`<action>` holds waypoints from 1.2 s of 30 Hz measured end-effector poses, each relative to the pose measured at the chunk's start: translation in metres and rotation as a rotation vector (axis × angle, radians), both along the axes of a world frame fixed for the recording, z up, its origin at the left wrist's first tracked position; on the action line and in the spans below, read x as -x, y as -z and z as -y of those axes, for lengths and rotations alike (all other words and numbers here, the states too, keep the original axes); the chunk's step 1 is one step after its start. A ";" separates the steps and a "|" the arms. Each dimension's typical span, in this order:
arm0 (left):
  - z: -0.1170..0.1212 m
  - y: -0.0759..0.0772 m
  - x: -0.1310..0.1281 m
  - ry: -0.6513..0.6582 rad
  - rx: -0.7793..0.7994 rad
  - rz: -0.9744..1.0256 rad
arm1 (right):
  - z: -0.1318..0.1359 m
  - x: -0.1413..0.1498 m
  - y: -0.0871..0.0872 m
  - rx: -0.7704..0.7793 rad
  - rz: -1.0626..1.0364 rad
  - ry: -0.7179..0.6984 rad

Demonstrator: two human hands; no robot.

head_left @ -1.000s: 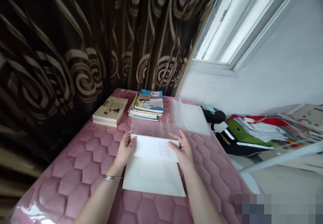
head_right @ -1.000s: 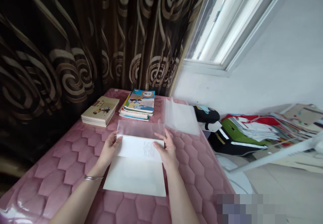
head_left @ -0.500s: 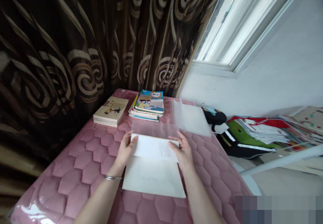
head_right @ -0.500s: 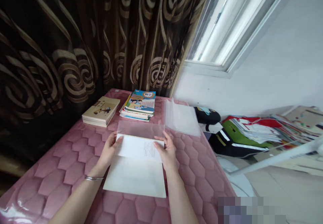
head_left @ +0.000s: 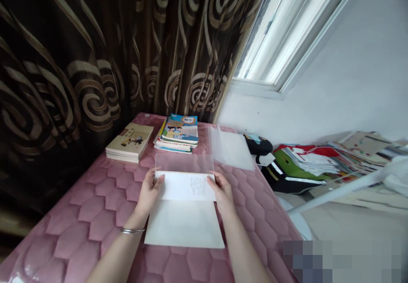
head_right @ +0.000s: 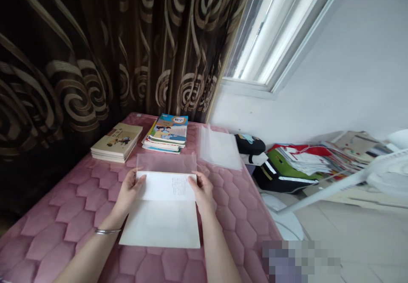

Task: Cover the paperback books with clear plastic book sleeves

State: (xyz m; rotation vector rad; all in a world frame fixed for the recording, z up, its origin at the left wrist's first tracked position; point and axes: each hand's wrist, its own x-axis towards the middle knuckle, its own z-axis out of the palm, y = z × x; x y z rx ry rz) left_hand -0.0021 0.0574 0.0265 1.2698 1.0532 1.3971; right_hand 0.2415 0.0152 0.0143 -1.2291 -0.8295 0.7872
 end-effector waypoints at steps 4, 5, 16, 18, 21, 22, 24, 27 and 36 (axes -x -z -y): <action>0.002 -0.003 0.000 -0.007 0.013 0.003 | -0.002 -0.001 0.003 -0.009 -0.003 0.004; 0.002 -0.003 0.000 -0.006 0.021 0.006 | -0.002 -0.001 0.004 -0.012 0.000 0.005; 0.002 -0.001 -0.001 0.013 0.033 -0.005 | -0.002 0.001 0.003 -0.010 -0.007 0.018; 0.002 0.000 -0.001 0.013 0.032 -0.010 | -0.002 0.001 0.002 -0.011 -0.001 0.021; 0.001 0.002 -0.002 0.004 0.025 -0.016 | -0.001 0.001 0.001 0.001 0.018 0.016; 0.000 0.002 -0.002 -0.001 0.018 -0.015 | 0.000 0.001 0.000 0.016 0.019 0.002; 0.000 0.002 -0.002 -0.016 0.000 -0.013 | 0.003 0.000 -0.001 0.055 0.011 -0.051; -0.001 0.001 -0.002 -0.017 -0.001 -0.016 | 0.005 -0.001 -0.001 0.106 0.008 -0.111; 0.007 -0.009 0.000 -0.006 0.044 -0.024 | 0.003 -0.003 0.003 0.131 0.154 -0.038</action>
